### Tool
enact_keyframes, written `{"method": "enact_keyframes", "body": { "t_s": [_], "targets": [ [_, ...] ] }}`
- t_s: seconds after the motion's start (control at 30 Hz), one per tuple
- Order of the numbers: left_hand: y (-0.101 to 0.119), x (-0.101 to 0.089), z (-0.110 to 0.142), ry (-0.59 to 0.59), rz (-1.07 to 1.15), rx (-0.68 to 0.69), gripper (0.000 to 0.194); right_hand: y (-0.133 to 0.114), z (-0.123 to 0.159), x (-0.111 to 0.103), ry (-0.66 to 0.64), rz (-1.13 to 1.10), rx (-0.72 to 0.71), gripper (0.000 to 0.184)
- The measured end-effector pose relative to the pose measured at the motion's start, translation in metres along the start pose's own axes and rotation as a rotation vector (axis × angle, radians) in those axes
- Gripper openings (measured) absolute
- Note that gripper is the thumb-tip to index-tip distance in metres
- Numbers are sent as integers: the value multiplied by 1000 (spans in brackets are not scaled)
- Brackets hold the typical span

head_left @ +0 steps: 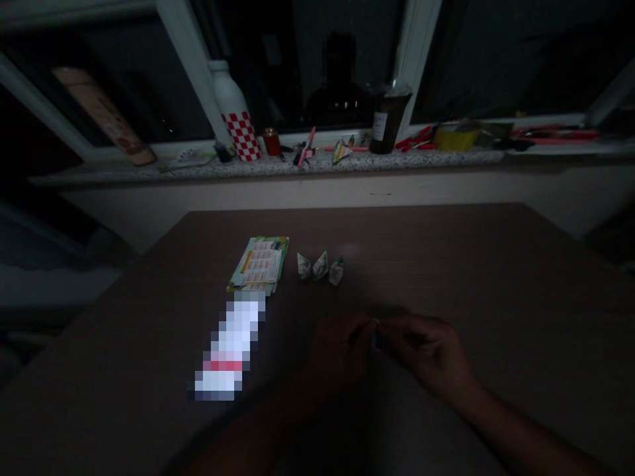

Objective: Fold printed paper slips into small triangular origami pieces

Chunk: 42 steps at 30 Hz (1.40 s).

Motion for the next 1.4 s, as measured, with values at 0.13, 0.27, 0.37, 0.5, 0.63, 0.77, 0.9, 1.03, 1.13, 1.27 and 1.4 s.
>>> {"method": "enact_keyframes", "body": {
  "t_s": [0.13,0.27,0.37,0.5,0.63,0.77,0.9,1.03,1.13,1.27,1.4],
  "targets": [
    [-1,-4,0,-38,141,-131,25,4,-2,0,-14,-96,119,16],
    [-8,-2,2,-154,378,-247,25,3,-5,-1,27,-116,146,19],
    [-13,2,4,-201,437,-288,24,2,-7,-2,37,-142,155,19],
    [-13,6,5,-166,360,-336,27,6,-6,-1,9,-147,167,20],
    [-8,7,4,-103,264,-355,28,7,-5,0,81,-69,125,21],
    [-11,8,4,-117,364,-364,28,4,-5,3,80,-95,125,25],
    [-16,7,5,-154,456,-366,30,2,-5,5,34,-131,140,25],
    [-11,4,5,-111,391,-313,33,4,-4,3,40,-133,137,21],
    [-10,5,4,-98,416,-307,31,6,-3,2,55,-130,144,21],
    [-13,9,5,-150,517,-344,31,9,-3,0,65,-156,160,25],
    [-13,5,3,-132,548,-333,25,8,-3,-4,36,-19,87,21]
  ]
}}
Point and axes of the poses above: each hand's wrist, its own z-axis away from the middle knuckle, its own x-axis out of the palm, y = z × x, the point moved 2 cm from there along -z, towards the middle knuckle, and after that the axes turned 15 degrees about -z, right-handed, at the moved point
